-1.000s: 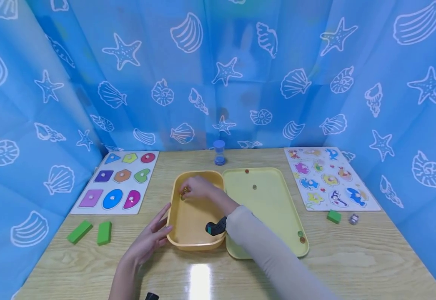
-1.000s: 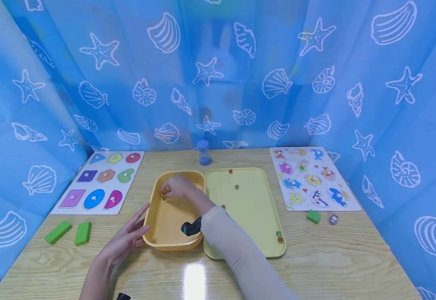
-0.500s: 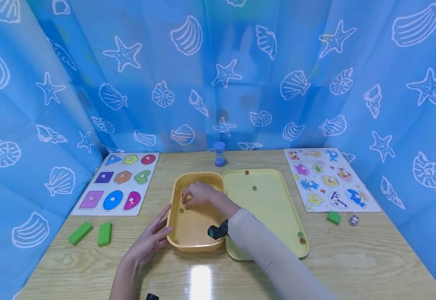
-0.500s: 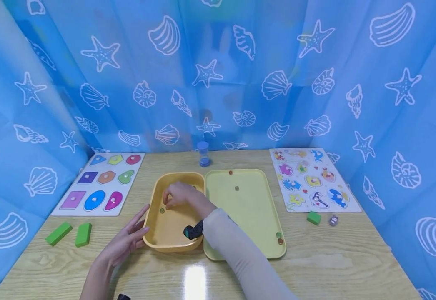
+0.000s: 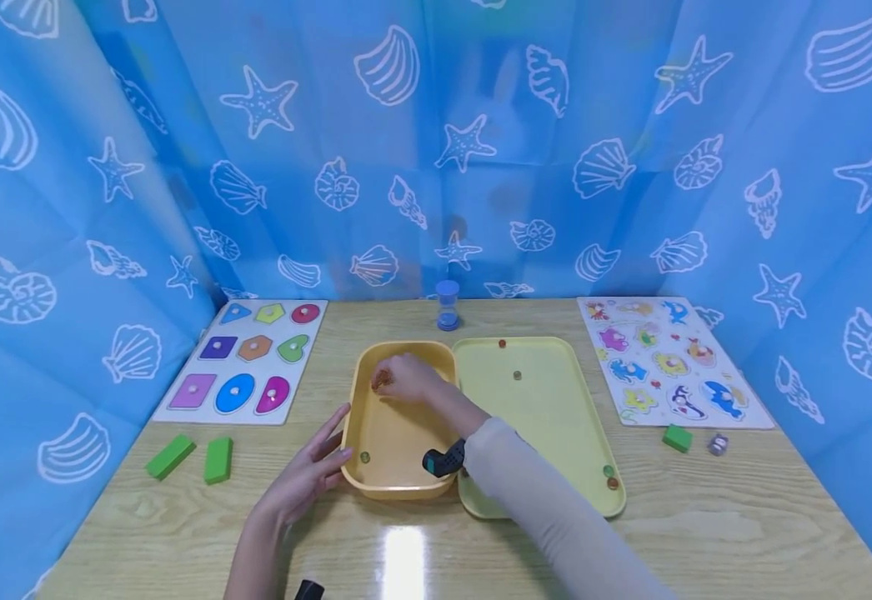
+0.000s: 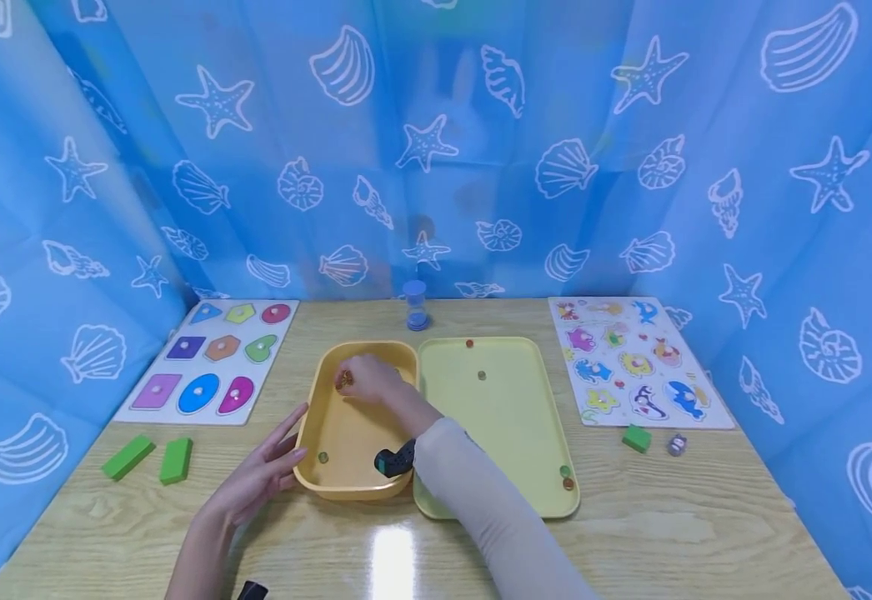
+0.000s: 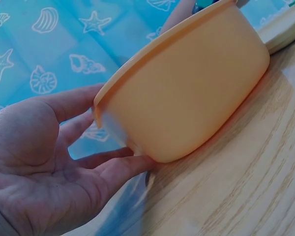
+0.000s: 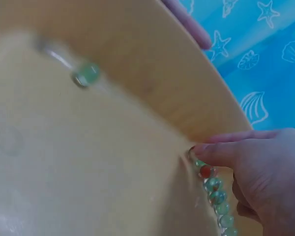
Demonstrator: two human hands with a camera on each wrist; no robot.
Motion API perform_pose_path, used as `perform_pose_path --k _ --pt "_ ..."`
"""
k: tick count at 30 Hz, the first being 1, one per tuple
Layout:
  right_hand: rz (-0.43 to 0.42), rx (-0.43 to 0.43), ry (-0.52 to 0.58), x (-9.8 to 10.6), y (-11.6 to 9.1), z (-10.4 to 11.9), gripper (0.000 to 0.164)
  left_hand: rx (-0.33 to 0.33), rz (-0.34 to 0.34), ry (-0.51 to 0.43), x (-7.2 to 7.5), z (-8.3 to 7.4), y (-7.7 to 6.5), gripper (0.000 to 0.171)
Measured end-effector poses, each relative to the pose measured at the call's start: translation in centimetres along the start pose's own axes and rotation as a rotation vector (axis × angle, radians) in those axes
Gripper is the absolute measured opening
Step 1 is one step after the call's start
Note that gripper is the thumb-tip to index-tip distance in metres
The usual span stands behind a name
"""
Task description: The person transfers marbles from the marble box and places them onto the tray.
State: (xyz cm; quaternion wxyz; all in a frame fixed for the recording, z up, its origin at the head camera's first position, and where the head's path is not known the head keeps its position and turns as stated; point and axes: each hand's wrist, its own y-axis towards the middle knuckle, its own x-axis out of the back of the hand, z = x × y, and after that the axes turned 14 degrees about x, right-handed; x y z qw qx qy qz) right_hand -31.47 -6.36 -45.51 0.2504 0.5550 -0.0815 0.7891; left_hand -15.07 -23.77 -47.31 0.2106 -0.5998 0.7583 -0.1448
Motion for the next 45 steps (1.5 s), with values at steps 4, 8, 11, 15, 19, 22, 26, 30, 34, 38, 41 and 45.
perform_pose_path --k 4,8,11,15,19,22,26,30,34,38,41,45 --pt "-0.011 -0.037 -0.034 0.0 0.0 -0.2 0.023 0.006 0.0 -0.001 -0.1 -0.1 0.0 0.063" --pt "0.026 -0.041 -0.045 -0.3 0.1 -0.2 0.02 0.012 -0.011 0.001 -0.1 -0.2 0.0 0.062" --pt "0.052 -0.031 -0.046 -0.3 0.2 -0.3 0.015 0.016 -0.018 0.002 -0.1 -0.3 0.0 0.063" --pt "0.033 -0.011 0.026 0.7 0.1 -0.3 0.013 0.008 0.007 -0.021 0.0 -0.5 -0.2 0.064" --pt "-0.036 0.016 0.141 2.9 -0.6 -0.1 0.015 0.0 -0.008 -0.037 -0.2 -0.8 -0.4 0.064" --pt "-0.089 0.028 0.17 5.0 -1.7 -0.1 0.019 0.0 -0.042 -0.037 -0.4 -1.2 -0.6 0.064" --pt "-0.179 0.014 0.169 7.1 -4.2 -1.0 0.023 0.007 -0.064 -0.034 -0.5 -1.4 -0.7 0.063" --pt "-0.281 -0.06 0.188 7.9 -8.2 -3.1 0.02 0.012 -0.065 -0.024 -0.8 -1.7 -1.0 0.063" --pt "-0.331 -0.157 0.205 7.4 -12.9 -5.6 0.019 0.021 -0.058 -0.023 -0.8 -1.8 -1.2 0.062" --pt "-0.317 -0.219 0.144 6.1 -16.7 -7.6 0.018 0.032 -0.033 -0.03 -1.0 -2.4 -1.8 0.063" --pt "-0.289 -0.242 0.101 5.2 -18.7 -8.7 0.017 0.036 -0.006 -0.029 -1.2 -3.1 -2.3 0.064" --pt "-0.262 -0.263 0.106 4.6 -20.0 -9.5 0.018 0.044 -0.009 -0.016 -1.1 -3.4 -2.1 0.063"
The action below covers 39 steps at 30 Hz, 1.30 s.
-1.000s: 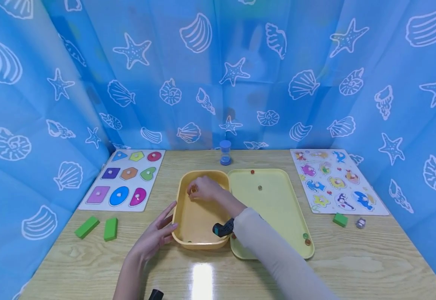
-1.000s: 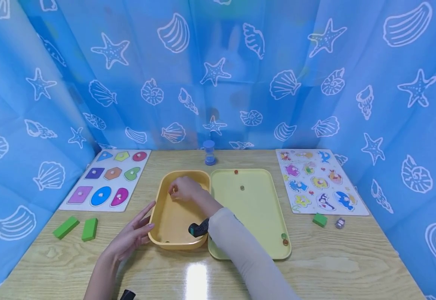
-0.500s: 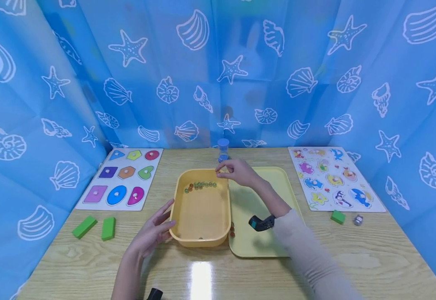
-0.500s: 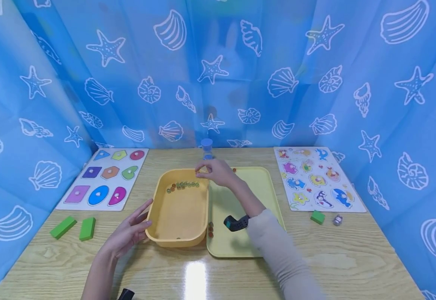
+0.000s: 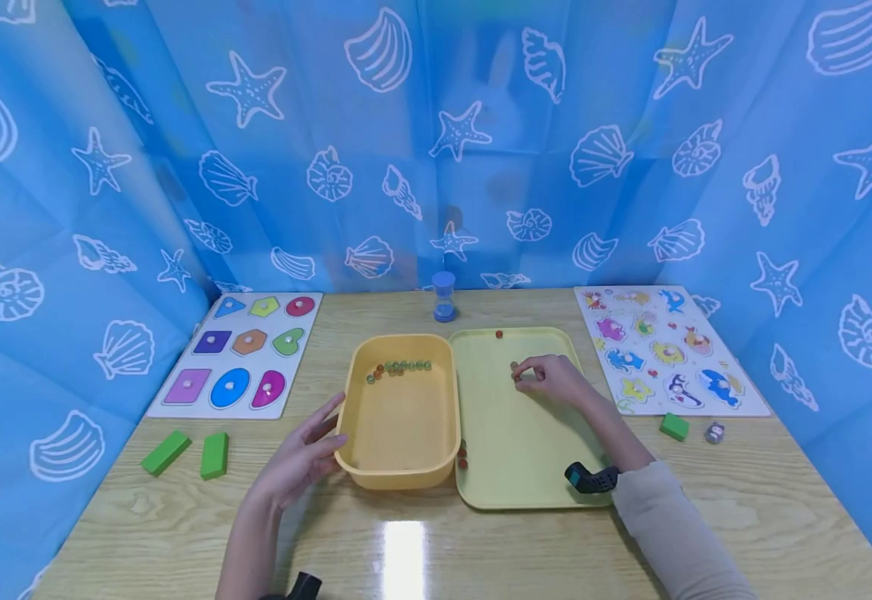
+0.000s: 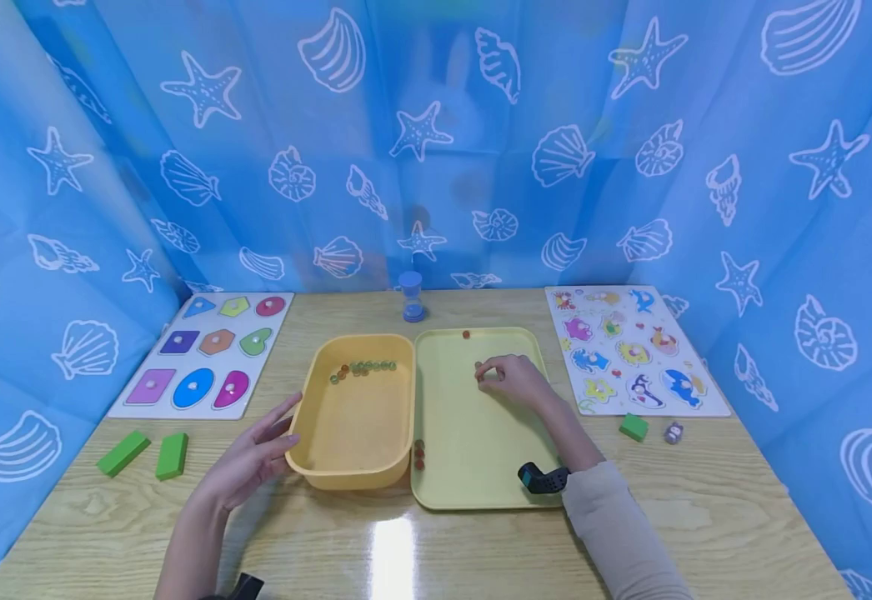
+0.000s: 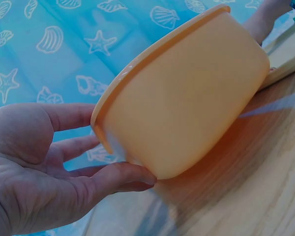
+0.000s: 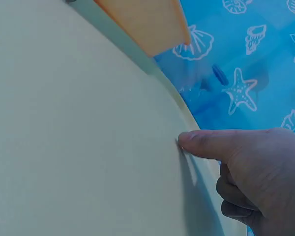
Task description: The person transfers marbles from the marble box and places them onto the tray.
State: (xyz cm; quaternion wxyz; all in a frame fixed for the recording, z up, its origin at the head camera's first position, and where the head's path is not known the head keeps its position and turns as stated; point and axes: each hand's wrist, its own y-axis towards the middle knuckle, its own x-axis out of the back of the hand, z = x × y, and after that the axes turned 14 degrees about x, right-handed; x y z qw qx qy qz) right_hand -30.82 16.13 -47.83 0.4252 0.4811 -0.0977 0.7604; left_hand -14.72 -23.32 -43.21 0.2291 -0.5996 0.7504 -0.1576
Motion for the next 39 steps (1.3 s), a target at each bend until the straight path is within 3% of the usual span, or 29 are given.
perform_pose_path --k 6,11,17,24,31,39 --pt "-0.012 0.009 -0.013 0.2 0.1 0.1 0.021 0.0 -0.027 0.037 0.3 0.0 0.5 0.063" --pt "-0.049 0.041 -0.005 0.9 1.4 1.8 0.022 0.004 -0.049 0.024 0.3 0.2 0.7 0.063" --pt "-0.039 0.111 0.019 1.2 4.4 5.5 0.022 -0.032 -0.059 0.03 0.3 1.2 0.9 0.065" --pt "0.051 0.199 0.039 0.6 9.4 10.2 0.023 -0.058 -0.081 -0.001 0.1 2.6 1.1 0.064" --pt "0.23 0.284 0.031 -2.4 14.0 13.1 0.022 -0.059 -0.087 -0.021 0.2 3.2 1.3 0.061" --pt "0.393 0.314 -0.048 -7.8 16.5 13.7 0.019 -0.051 -0.104 -0.045 0.0 3.1 1.2 0.059"
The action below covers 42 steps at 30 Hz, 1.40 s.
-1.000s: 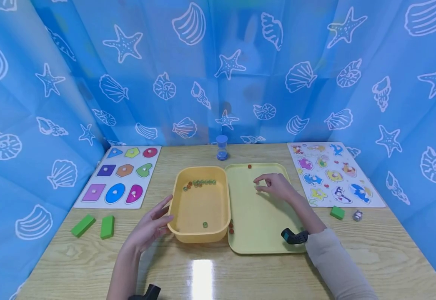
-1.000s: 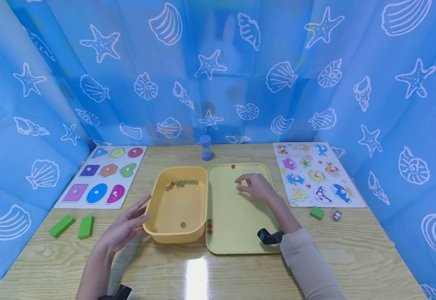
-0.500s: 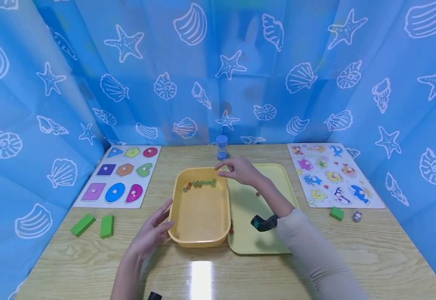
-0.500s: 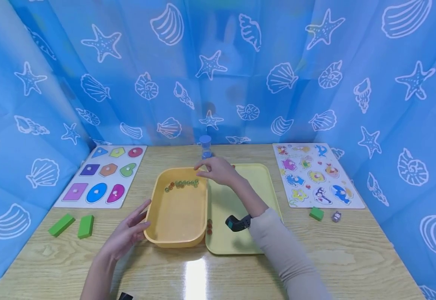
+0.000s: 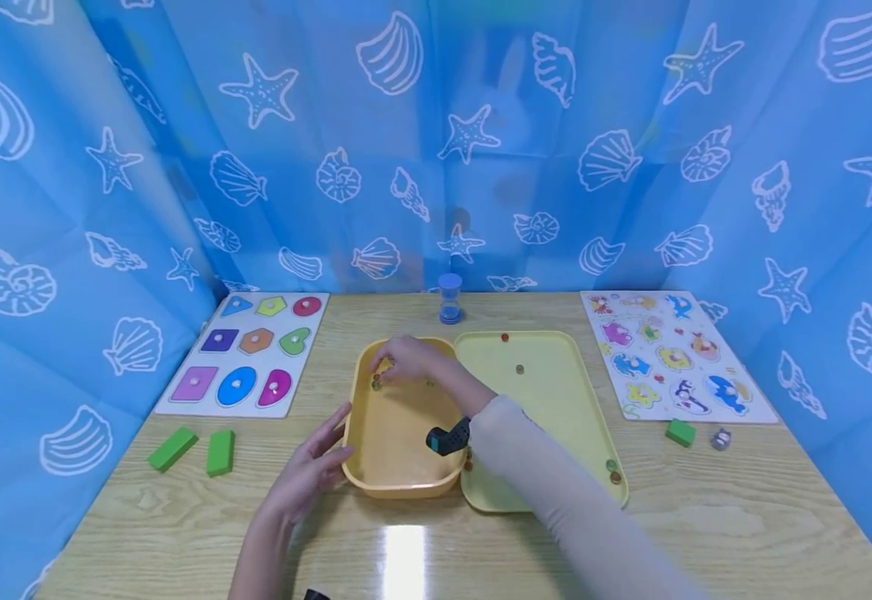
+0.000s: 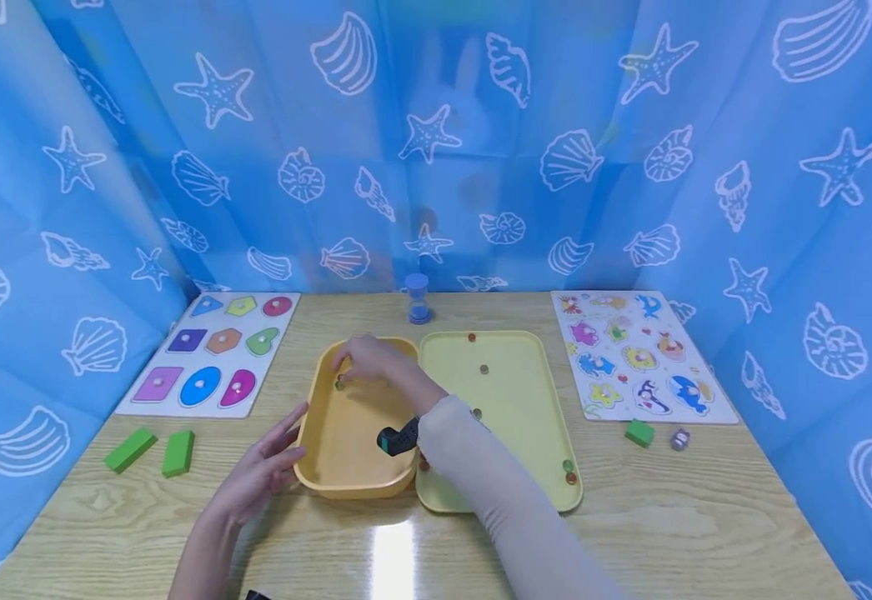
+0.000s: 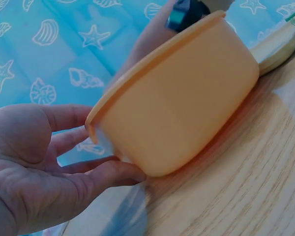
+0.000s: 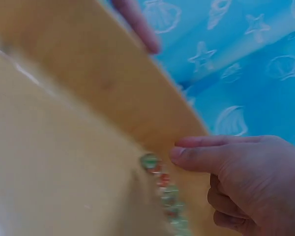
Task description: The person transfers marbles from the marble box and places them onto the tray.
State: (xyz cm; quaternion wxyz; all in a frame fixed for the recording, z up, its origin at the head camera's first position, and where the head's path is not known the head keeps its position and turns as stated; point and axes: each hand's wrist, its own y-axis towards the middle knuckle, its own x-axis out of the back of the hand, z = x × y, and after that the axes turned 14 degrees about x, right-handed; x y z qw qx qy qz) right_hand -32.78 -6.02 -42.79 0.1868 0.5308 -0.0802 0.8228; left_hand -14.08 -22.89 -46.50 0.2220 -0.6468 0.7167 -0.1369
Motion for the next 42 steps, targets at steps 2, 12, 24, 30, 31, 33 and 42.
perform_pose_path --k 2,12,24,30,31,33,42 --pt "0.031 -0.017 -0.027 -0.8 0.5 -0.1 0.018 -0.001 0.006 -0.006 -0.1 0.0 -0.1 0.059" --pt "0.008 -0.02 -0.065 -1.8 0.7 -0.4 0.013 -0.017 0.018 -0.021 0.0 0.1 0.0 0.06" --pt "-0.253 -0.049 0.149 3.9 -8.6 -1.4 0.02 -0.015 0.028 -0.024 -0.1 0.4 0.0 0.06" --pt "-0.336 -0.167 0.101 3.5 -15.3 -4.2 0.022 -0.012 0.056 -0.014 0.1 0.5 -0.1 0.059" --pt "-0.333 -0.185 0.102 3.2 -16.2 -4.6 0.021 -0.008 0.052 -0.013 0.1 0.4 -0.2 0.059" --pt "-0.312 -0.217 0.099 2.6 -17.7 -5.1 0.021 0.001 0.034 -0.015 0.0 0.3 -0.3 0.058" --pt "-0.269 -0.276 0.027 0.7 -19.9 -6.1 0.021 0.046 -0.018 0.023 -0.5 -0.6 -0.6 0.057"
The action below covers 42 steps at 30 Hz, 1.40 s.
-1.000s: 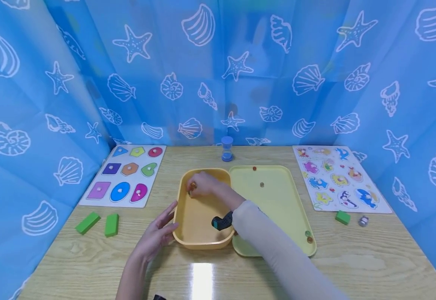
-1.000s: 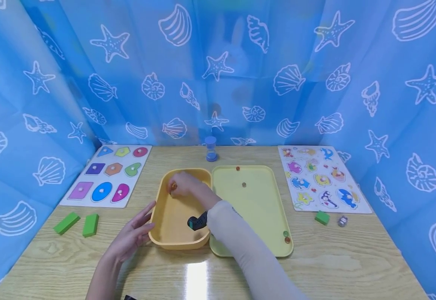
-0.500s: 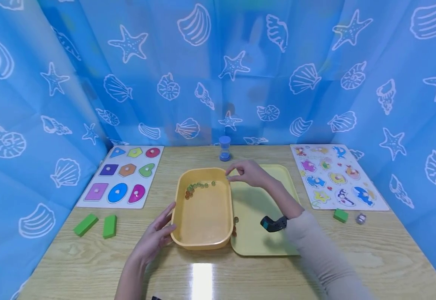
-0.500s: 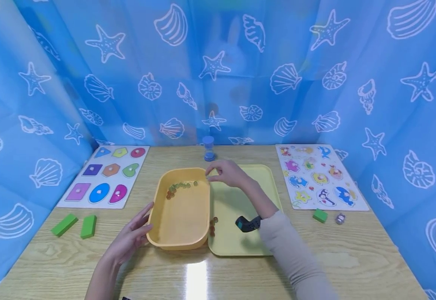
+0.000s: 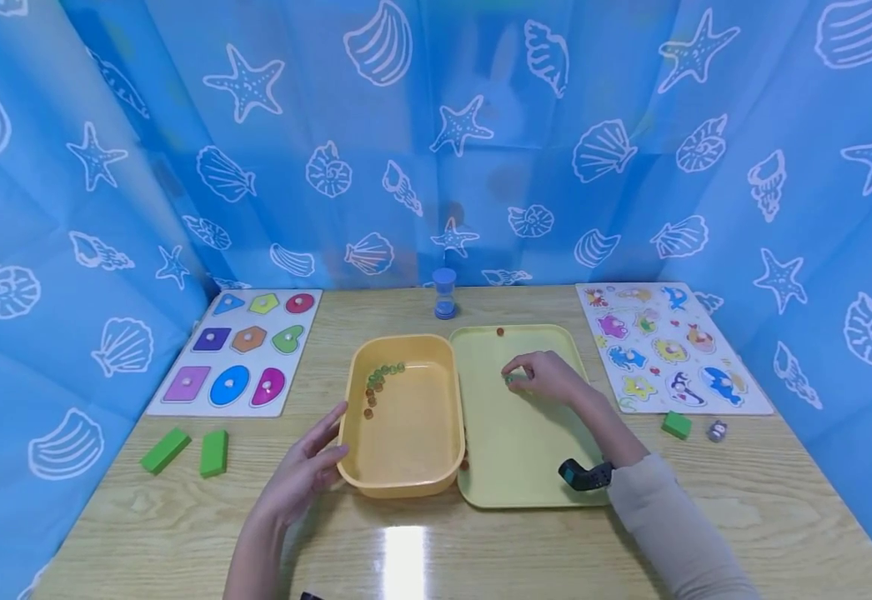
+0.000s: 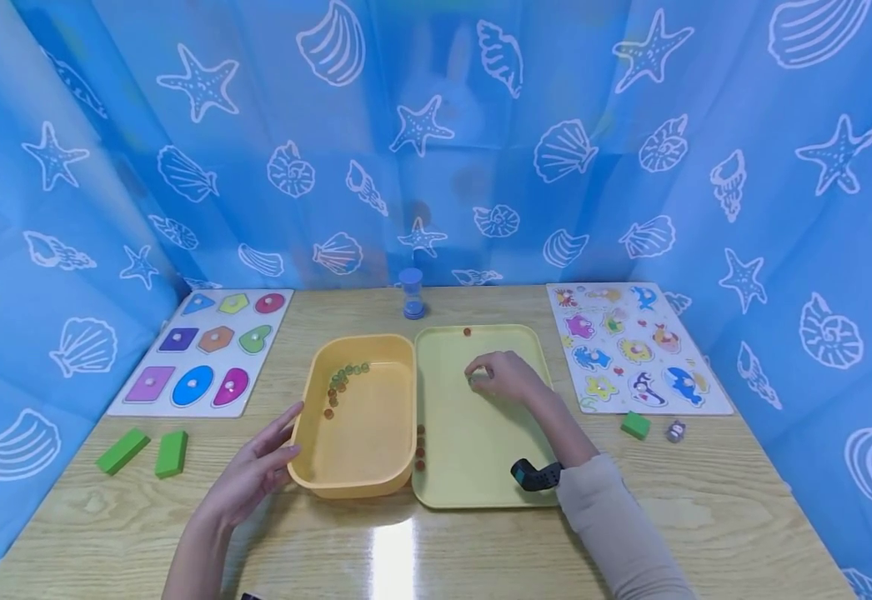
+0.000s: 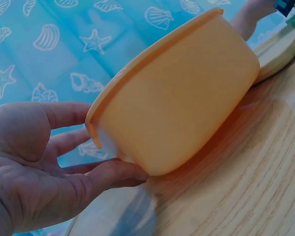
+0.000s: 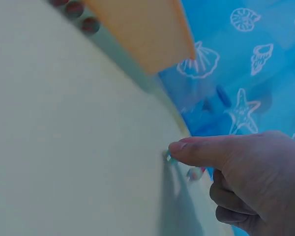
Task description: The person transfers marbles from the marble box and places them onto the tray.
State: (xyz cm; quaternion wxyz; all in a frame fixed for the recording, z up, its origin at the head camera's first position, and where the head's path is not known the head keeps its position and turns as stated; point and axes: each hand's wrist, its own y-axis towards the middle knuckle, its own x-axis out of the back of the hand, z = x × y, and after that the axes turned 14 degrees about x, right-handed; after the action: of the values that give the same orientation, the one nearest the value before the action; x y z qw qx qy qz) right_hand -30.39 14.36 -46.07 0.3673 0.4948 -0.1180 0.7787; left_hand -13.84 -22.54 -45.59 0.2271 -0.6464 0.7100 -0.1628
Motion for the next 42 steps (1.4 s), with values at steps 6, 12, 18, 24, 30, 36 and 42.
perform_pose_path --k 6,12,18,24,30,36,42 --pt "-0.066 0.082 0.023 0.4 2.7 2.6 0.022 0.003 -0.017 0.018 0.0 0.0 -0.1 0.058" --pt "-0.024 0.214 0.083 0.2 7.2 7.8 0.02 -0.007 -0.005 -0.008 0.0 0.0 0.0 0.058" --pt "0.162 0.342 0.044 -1.9 12.2 12.4 0.022 -0.024 0.016 -0.006 0.3 0.2 0.1 0.058" --pt "0.303 0.387 -0.037 -5.3 14.9 13.1 0.018 -0.038 0.054 -0.036 0.4 0.4 0.4 0.058" --pt "0.377 0.385 -0.074 -7.9 15.5 12.6 0.011 -0.036 0.046 -0.028 0.4 0.5 0.5 0.058" --pt "0.38 0.36 -0.063 -8.5 15.3 12.6 0.008 -0.042 0.044 -0.022 0.4 0.6 0.3 0.058" --pt "0.319 0.398 0.041 -5.4 14.0 12.9 0.015 -0.045 0.041 -0.039 0.4 0.7 0.4 0.059"
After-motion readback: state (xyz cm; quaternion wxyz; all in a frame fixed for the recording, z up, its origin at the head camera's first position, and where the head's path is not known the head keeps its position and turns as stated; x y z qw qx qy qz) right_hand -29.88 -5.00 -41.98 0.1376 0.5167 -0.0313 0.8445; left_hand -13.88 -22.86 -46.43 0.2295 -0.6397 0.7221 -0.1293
